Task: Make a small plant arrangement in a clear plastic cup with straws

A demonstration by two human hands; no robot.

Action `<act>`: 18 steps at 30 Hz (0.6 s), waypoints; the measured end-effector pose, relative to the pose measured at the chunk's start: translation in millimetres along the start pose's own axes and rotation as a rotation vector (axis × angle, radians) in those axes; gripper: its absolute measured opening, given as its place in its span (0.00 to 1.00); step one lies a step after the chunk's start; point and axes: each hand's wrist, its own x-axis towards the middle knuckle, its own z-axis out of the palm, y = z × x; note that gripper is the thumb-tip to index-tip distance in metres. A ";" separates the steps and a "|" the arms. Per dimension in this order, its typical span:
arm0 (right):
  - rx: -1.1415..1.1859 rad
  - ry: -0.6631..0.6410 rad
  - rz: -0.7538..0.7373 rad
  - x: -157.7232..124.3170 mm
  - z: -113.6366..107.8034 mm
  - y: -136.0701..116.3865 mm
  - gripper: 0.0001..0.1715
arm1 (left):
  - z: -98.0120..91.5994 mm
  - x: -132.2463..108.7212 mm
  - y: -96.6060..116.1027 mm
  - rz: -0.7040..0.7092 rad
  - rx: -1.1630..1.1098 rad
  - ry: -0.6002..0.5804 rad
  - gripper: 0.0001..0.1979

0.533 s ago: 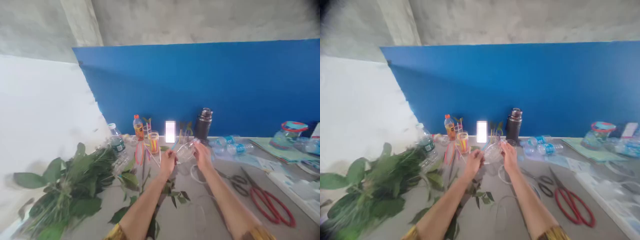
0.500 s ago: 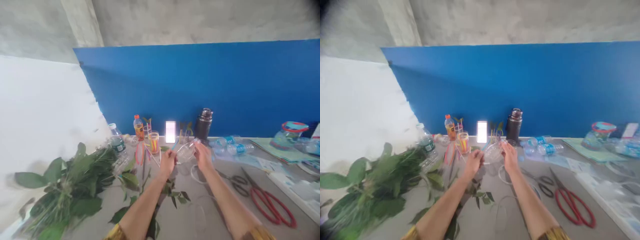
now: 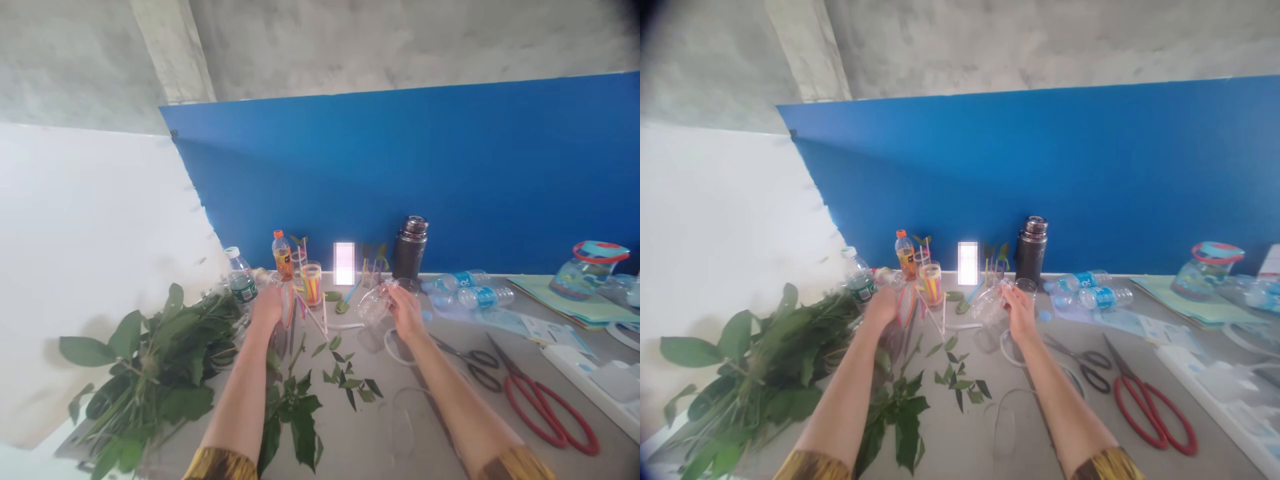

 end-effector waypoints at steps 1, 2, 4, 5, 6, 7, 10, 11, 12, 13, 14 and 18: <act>0.004 -0.004 0.003 -0.4 0.4 -0.5 0.25 | 3.3 0.8 -4.4 -0.037 0.038 -0.019 0.08; 0.006 -0.004 0.007 -0.8 0.7 -1.0 0.25 | 7.0 0.4 -6.7 -0.053 0.077 -0.042 0.09; 0.001 -0.002 0.010 -1.4 1.1 -1.6 0.26 | 14.9 -2.4 -5.7 -0.042 0.097 -0.076 0.09; -0.006 -0.002 0.009 -1.6 1.2 -1.9 0.27 | 19.1 -4.2 -3.2 -0.018 0.095 -0.097 0.09; -0.015 -0.004 0.005 -1.8 1.3 -2.2 0.27 | 23.4 -6.0 0.2 0.010 0.093 -0.122 0.08; -0.027 -0.007 0.002 -2.0 1.3 -2.4 0.28 | 28.0 -7.7 4.0 0.035 0.088 -0.149 0.09; -0.056 -0.015 -0.004 -2.3 1.0 -2.8 0.29 | 43.0 -12.3 15.7 0.124 0.050 -0.224 0.14; -0.059 -0.014 -0.002 -2.4 0.8 -2.9 0.29 | 48.0 -13.6 19.0 0.162 0.028 -0.246 0.14; -0.058 -0.011 0.002 -2.4 0.7 -2.8 0.28 | 52.7 -14.7 21.7 0.187 0.003 -0.267 0.14; -0.053 -0.009 0.007 -2.4 0.7 -2.7 0.28 | 56.8 -15.5 23.7 0.189 -0.022 -0.282 0.14; -0.048 -0.009 0.011 -2.3 0.6 -2.5 0.27 | 60.1 -15.7 24.9 0.170 -0.041 -0.292 0.14; -0.055 -0.020 0.009 -1.2 0.7 -0.8 0.27 | 60.7 -12.0 20.7 0.025 -0.072 -0.268 0.12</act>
